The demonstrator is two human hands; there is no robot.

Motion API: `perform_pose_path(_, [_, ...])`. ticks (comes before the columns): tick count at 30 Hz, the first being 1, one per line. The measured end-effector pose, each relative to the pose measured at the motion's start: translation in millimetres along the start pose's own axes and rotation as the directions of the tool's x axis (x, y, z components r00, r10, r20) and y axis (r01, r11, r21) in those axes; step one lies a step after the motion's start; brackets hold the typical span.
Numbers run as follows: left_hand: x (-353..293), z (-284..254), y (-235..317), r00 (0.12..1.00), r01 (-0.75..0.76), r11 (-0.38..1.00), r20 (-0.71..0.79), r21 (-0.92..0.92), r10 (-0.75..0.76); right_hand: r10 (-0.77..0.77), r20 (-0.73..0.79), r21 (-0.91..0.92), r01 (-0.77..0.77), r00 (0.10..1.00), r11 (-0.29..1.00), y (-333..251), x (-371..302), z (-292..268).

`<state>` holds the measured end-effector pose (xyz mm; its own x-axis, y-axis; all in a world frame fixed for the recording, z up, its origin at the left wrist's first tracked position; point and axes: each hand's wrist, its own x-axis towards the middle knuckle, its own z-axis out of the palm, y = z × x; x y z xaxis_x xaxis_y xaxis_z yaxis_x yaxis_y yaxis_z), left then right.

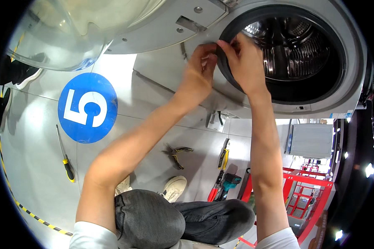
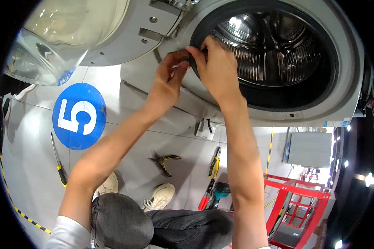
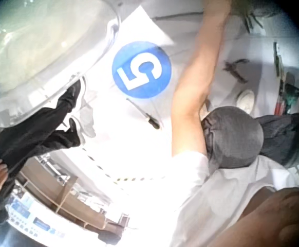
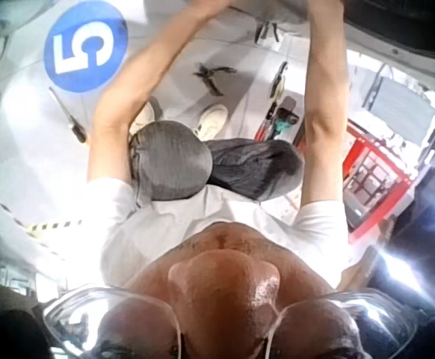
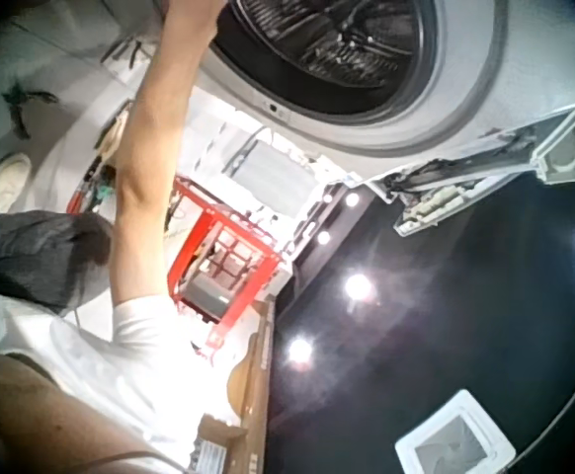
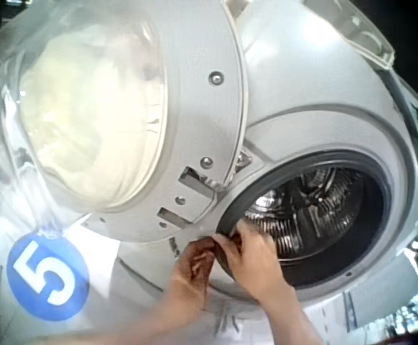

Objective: The person adjusts the rubber seal around the drum of a washing machine by hand. They then close the door and detach a control panel assembly from the top of the machine, pulling out a wire connector from the circuit board.

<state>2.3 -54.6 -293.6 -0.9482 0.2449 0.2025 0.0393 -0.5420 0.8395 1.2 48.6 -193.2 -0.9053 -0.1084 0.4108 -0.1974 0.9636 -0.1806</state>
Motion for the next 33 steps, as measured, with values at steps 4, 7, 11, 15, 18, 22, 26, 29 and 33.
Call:
perform_pose_path(4, [17.4,-4.5,1.7,0.987,-0.121,0.967,-0.080,0.223,0.142,0.011,-0.047,0.003,-0.011,0.999,1.000,2.0,-3.7,5.8])
perform_pose_path(7, [22.6,-0.7,6.3,0.964,-0.175,0.927,-0.133,0.331,0.230,0.052,-0.002,0.062,-0.052,0.999,0.997,4.2,-2.0,3.2])
perform_pose_path(11, [25.7,0.2,6.8,0.972,-0.144,0.865,-0.096,0.480,0.215,0.032,0.083,0.163,-0.045,0.996,0.986,17.5,2.4,-0.3])
perform_pose_path(15, [26.6,-3.3,7.7,0.981,-0.103,0.881,-0.100,0.461,0.167,0.037,0.123,0.180,-0.059,0.992,0.982,16.3,4.7,-1.8])
perform_pose_path(18, [26.1,-3.5,12.4,0.987,-0.076,0.866,-0.087,0.495,0.137,0.063,0.120,0.167,-0.083,0.991,0.983,15.4,4.0,-1.0])
perform_pose_path(22, [27.6,-5.0,13.5,0.989,-0.074,0.859,-0.075,0.507,0.129,0.038,0.088,0.127,-0.049,0.995,0.991,14.3,5.2,-0.8])
perform_pose_path(26, [29.0,-5.6,12.5,0.970,-0.183,0.782,-0.023,0.596,0.244,0.081,0.125,0.095,-0.093,0.989,0.991,10.6,5.4,-1.7])
perform_pose_path(29, [29.3,-8.4,14.6,0.957,-0.241,0.753,0.022,0.612,0.289,0.025,0.126,0.061,-0.033,0.992,0.998,11.3,5.1,-1.8])
perform_pose_path(33, [27.1,-4.2,12.3,0.930,-0.261,0.649,0.007,0.715,0.367,-0.004,0.064,-0.012,0.005,0.998,1.000,5.5,1.3,-0.4])
